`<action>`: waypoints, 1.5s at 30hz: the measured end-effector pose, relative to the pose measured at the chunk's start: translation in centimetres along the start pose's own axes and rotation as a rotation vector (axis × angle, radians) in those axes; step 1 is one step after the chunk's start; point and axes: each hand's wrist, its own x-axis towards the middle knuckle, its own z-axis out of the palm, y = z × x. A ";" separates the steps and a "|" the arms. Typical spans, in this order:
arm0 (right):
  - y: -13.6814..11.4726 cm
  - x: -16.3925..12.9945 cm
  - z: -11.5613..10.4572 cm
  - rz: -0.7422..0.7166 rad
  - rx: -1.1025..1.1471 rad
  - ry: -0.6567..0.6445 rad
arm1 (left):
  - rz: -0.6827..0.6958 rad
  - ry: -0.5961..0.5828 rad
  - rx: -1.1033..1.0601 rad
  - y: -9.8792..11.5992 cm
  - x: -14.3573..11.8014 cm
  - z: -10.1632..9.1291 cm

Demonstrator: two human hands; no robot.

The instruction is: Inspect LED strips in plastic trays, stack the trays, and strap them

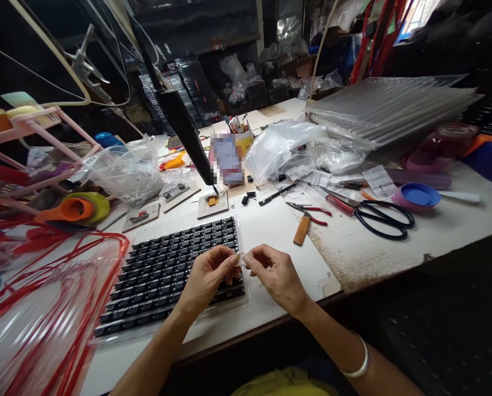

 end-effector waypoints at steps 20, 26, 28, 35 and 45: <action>0.3 0.4 0.4 0.025 0.116 0.073 | -0.060 -0.036 -0.022 -0.2 0.3 -0.1; 0.5 0.5 0.5 0.015 0.135 0.076 | -0.070 -0.013 -0.046 -0.1 0.3 -0.2; 0.6 0.5 0.6 0.008 0.155 0.078 | -0.077 -0.006 -0.053 -0.1 0.3 -0.2; 0.6 0.4 0.6 -0.024 0.143 0.089 | -0.077 0.006 -0.074 0.0 0.3 -0.3; 0.1 0.6 0.5 0.004 0.235 0.075 | 0.226 0.093 0.176 -0.5 0.0 -0.2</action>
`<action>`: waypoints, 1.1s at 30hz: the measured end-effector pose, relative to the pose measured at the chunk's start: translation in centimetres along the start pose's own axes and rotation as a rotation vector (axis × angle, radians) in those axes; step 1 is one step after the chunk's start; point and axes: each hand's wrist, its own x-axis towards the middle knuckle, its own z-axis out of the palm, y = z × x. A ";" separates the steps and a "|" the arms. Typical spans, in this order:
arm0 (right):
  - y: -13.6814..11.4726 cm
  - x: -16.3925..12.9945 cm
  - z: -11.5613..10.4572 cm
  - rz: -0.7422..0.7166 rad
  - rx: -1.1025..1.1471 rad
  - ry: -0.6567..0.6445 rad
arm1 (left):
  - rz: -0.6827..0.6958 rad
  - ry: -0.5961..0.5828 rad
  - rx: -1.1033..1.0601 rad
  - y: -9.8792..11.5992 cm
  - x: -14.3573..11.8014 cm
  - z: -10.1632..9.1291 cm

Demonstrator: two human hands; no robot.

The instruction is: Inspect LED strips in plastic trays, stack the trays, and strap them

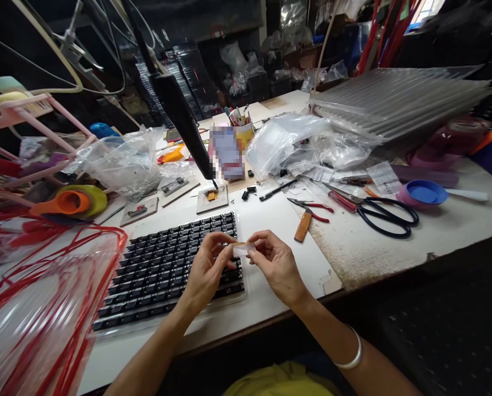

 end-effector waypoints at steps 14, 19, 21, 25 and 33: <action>-1.0 0.0 -0.9 0.132 0.020 -0.102 | -0.020 -0.004 -0.010 0.4 0.3 -0.1; -0.7 0.1 -0.6 0.081 -0.181 -0.135 | -0.261 -0.054 -0.294 0.4 0.5 -0.6; -0.6 0.1 -0.5 0.074 -0.216 -0.130 | -0.270 -0.083 -0.304 0.3 0.5 -0.6; -0.4 0.1 -0.4 0.041 -0.248 -0.096 | -0.277 -0.109 -0.236 0.3 0.4 -0.4; -0.3 0.0 0.0 0.037 -0.220 -0.084 | -0.269 -0.059 -0.126 0.7 0.4 -0.2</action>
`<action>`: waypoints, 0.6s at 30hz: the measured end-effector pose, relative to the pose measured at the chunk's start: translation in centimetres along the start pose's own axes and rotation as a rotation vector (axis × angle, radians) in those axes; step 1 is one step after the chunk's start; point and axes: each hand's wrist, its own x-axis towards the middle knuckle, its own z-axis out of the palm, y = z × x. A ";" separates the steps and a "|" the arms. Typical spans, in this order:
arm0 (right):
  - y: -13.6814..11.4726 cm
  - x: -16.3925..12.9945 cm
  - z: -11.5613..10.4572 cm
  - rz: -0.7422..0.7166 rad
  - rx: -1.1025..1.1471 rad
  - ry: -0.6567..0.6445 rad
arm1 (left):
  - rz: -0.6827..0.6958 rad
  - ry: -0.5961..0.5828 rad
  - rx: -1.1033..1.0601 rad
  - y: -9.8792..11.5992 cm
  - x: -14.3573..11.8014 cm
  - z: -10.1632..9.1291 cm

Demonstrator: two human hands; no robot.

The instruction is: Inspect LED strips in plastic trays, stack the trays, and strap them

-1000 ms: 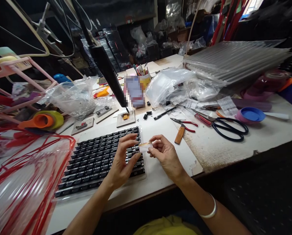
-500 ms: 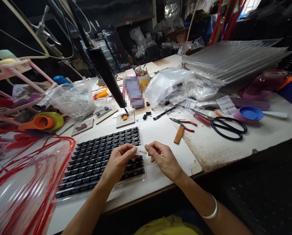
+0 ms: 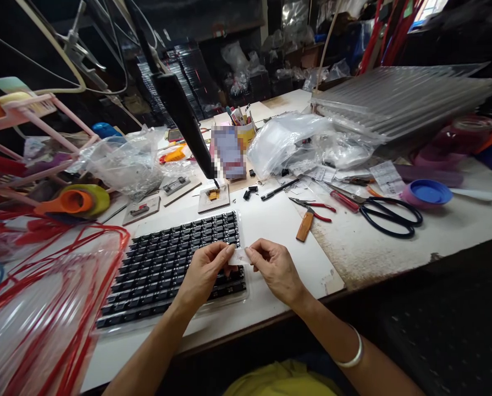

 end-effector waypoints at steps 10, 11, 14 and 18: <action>0.4 0.0 0.3 -0.020 -0.019 -0.004 | 0.015 0.018 -0.018 -0.2 0.1 -0.1; 0.5 0.0 0.3 -0.024 -0.029 -0.004 | 0.016 0.022 -0.014 -0.2 0.1 -0.1; 0.6 -0.1 0.4 -0.032 -0.049 0.002 | 0.019 0.024 0.000 -0.3 0.2 -0.2; 0.8 -0.2 0.4 -0.024 -0.053 0.002 | 0.029 0.036 0.018 -0.5 0.3 -0.2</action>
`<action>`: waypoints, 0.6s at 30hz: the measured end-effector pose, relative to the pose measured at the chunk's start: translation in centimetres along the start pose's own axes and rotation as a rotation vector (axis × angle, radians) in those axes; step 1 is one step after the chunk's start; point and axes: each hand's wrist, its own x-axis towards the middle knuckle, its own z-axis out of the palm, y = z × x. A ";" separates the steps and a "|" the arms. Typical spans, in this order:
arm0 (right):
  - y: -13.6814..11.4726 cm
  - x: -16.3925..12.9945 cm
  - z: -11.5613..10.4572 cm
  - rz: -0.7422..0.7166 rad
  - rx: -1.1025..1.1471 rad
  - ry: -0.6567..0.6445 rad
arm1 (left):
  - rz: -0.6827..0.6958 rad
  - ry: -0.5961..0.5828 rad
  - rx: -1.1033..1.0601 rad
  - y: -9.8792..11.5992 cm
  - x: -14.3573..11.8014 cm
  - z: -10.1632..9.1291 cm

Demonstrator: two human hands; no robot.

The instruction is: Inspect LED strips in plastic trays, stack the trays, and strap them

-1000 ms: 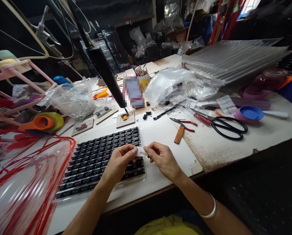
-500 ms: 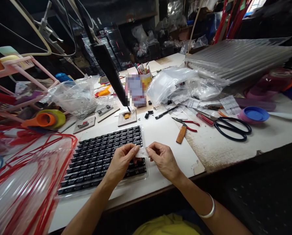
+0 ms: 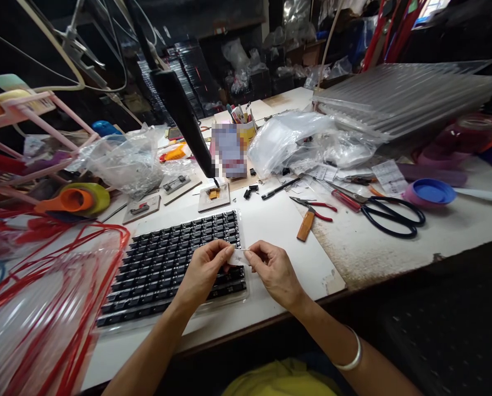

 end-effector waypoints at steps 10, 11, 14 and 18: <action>-0.2 0.0 0.0 0.032 0.027 -0.015 | 0.039 -0.003 0.056 0.1 -0.1 0.2; -0.2 0.0 0.0 0.026 0.023 -0.013 | 0.042 -0.009 0.061 0.2 -0.1 0.2; -0.2 0.0 0.1 0.002 0.001 -0.004 | 0.046 -0.017 0.075 0.3 -0.2 0.3; -0.1 -0.1 0.0 -0.020 -0.050 0.009 | 0.039 -0.022 0.088 0.3 -0.1 0.3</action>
